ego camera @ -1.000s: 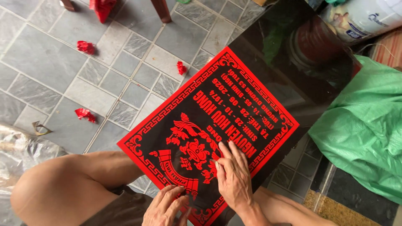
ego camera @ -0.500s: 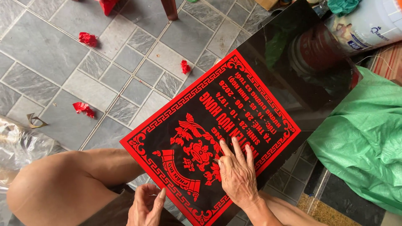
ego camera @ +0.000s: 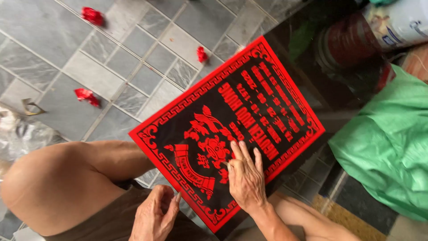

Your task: Applying and aligning adhesive red decals onto a black memorial sign.

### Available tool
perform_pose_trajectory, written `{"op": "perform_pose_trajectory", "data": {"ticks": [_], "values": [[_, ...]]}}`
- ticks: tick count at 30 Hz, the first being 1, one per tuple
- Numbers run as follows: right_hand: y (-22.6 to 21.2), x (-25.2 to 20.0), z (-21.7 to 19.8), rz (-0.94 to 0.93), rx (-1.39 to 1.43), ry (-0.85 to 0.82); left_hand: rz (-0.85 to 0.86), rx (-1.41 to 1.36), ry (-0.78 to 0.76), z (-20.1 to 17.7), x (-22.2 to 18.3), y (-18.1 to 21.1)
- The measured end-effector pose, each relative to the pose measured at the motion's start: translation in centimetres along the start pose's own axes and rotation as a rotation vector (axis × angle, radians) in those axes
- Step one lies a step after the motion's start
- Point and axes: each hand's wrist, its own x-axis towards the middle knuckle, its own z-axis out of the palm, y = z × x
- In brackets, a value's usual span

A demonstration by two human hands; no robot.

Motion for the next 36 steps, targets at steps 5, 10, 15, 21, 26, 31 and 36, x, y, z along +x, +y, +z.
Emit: {"op": "perform_pose_trajectory", "data": {"ticks": [5, 10, 15, 21, 26, 31, 36], "values": [[0.5, -2.7, -0.8, -0.034, -0.008, 0.009, -0.009, 0.035, -0.047, 0.1, 0.1, -0.3], [0.5, -4.9, -1.1, 0.021, 0.031, -0.01, 0.293, 0.178, -0.036, 0.1, -0.4, 1.6], [1.0, -1.6, -0.6, 0.0, 0.043, 0.014, 0.228, 0.149, -0.139, 0.6, -0.5, 3.1], [0.8, -1.5, -1.4, -0.026, -0.018, -0.015, 0.271, 0.16, -0.123, 0.4, -0.5, 2.1], [1.0, -4.9, -1.5, 0.027, 0.011, -0.04, 0.506, 0.211, -0.054, 0.2, -0.5, 3.2], [-1.1, -6.6, -1.2, 0.066, 0.019, -0.01, 0.546, 0.188, -0.093, 0.6, -1.4, 1.9], [-2.8, -8.4, -0.2, -0.003, 0.108, -0.063, 0.464, 0.255, -0.086, 0.4, -1.2, 1.3]]}}
